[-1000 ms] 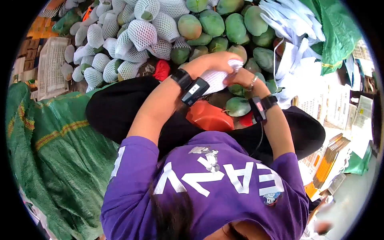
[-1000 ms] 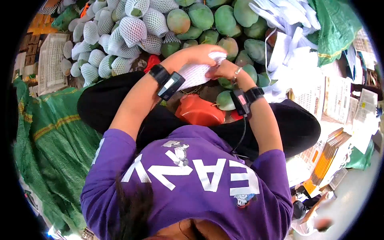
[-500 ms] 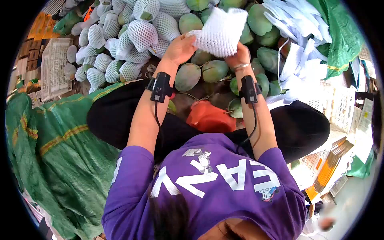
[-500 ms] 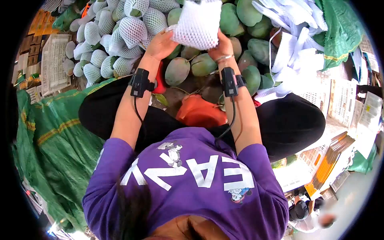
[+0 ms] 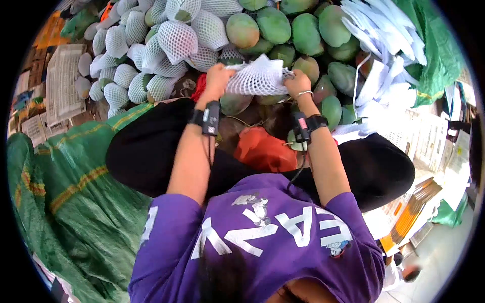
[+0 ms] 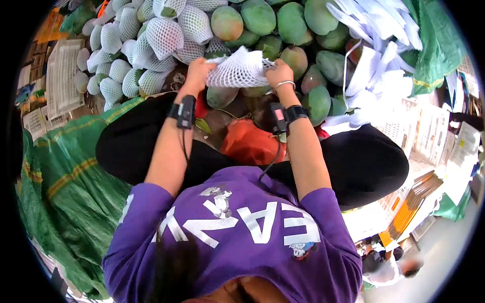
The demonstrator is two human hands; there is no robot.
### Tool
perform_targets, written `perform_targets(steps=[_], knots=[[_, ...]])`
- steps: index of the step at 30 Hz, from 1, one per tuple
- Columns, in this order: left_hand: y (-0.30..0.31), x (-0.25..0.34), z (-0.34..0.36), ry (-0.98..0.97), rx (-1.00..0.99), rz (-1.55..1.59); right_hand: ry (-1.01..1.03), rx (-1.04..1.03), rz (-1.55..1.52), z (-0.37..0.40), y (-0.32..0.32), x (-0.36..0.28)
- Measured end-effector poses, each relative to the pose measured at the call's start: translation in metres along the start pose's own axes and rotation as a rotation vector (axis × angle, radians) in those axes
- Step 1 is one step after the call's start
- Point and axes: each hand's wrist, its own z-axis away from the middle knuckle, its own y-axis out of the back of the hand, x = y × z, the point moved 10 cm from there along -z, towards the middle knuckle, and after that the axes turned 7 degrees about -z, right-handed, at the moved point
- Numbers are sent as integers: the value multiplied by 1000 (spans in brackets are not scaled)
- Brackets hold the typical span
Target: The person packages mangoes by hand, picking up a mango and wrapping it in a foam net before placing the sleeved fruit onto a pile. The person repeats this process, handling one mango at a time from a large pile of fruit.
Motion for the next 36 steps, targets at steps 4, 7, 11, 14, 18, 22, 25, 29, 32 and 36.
perform_targets(steps=[4,7,11,14,18,22,25,29,32,36], knots=[[-7,-168,42,422,203,319,405,113,216,-1,-36,-102],[-58,-247,62,625,87,903,342,-264,572,-7,-133,-128],[-80,-208,99,902,243,1237,170,-394,609,-1,-176,-105],[-76,-204,99,919,255,1255,241,-459,544,-6,-191,-83],[-62,-128,71,435,47,1473,194,-527,491,3,-172,-78],[-22,-73,32,-36,-25,843,99,-139,259,19,-89,-45],[-34,20,10,-241,-131,510,93,294,-291,35,-49,12],[-96,112,-11,-530,-99,-420,10,263,-14,18,-57,58],[-125,151,-6,-554,-200,-586,238,385,-91,-16,-63,106],[-98,140,-12,-658,31,-252,-31,402,-79,24,53,10]])
